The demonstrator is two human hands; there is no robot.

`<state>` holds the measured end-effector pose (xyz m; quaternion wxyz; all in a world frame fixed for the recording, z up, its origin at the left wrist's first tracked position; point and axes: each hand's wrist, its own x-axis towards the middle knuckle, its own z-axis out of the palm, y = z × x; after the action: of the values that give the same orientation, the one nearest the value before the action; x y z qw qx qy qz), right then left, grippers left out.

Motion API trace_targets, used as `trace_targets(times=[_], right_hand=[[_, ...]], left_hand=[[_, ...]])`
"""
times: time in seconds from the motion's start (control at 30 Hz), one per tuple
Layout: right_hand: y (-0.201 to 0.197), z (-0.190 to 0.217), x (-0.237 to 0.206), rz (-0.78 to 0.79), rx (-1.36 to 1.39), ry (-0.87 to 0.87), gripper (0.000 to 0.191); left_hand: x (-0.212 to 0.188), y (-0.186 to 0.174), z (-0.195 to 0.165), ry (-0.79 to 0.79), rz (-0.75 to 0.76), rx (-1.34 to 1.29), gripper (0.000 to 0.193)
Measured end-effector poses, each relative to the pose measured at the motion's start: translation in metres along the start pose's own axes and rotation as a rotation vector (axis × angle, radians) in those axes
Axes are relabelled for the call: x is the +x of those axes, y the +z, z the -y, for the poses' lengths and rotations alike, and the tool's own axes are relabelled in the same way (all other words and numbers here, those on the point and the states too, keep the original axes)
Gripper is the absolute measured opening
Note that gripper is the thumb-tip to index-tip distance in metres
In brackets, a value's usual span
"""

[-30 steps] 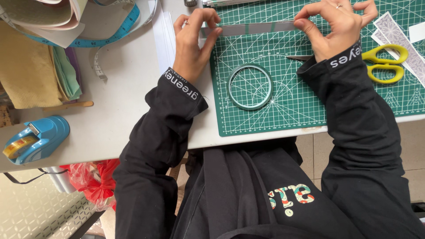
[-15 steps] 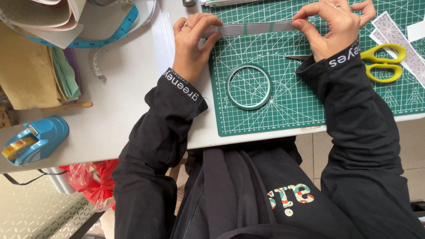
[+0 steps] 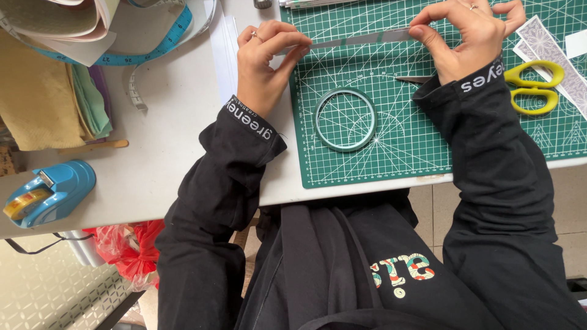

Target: The person cuts a strip of patterned paper with scissors on a cutting mat, applies tape to paper strips, folds and presses the strips flat, and wraps green tape around a light green bangle ring, pressing the material down as they work around the ring.

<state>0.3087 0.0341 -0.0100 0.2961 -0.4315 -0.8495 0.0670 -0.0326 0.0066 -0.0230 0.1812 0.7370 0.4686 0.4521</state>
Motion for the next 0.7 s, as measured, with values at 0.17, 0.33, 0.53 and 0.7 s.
trace_targets(times=[0.17, 0.33, 0.53, 0.7], right_hand=[[-0.003, 0.002, 0.002, 0.008, -0.007, -0.008, 0.010], [-0.006, -0.001, 0.002, 0.014, 0.020, 0.044, 0.012], [-0.014, -0.013, -0.001, -0.011, -0.019, 0.036, 0.011], [-0.014, -0.020, -0.006, -0.024, -0.027, 0.037, 0.011]], left_hand=[[0.000, 0.000, -0.004, 0.068, -0.026, 0.048, 0.013], [0.003, -0.002, -0.007, 0.016, -0.056, -0.122, 0.029], [0.007, 0.000, -0.003, -0.098, -0.036, -0.317, 0.035], [0.007, 0.004, -0.002, -0.046, -0.034, -0.224, 0.025]])
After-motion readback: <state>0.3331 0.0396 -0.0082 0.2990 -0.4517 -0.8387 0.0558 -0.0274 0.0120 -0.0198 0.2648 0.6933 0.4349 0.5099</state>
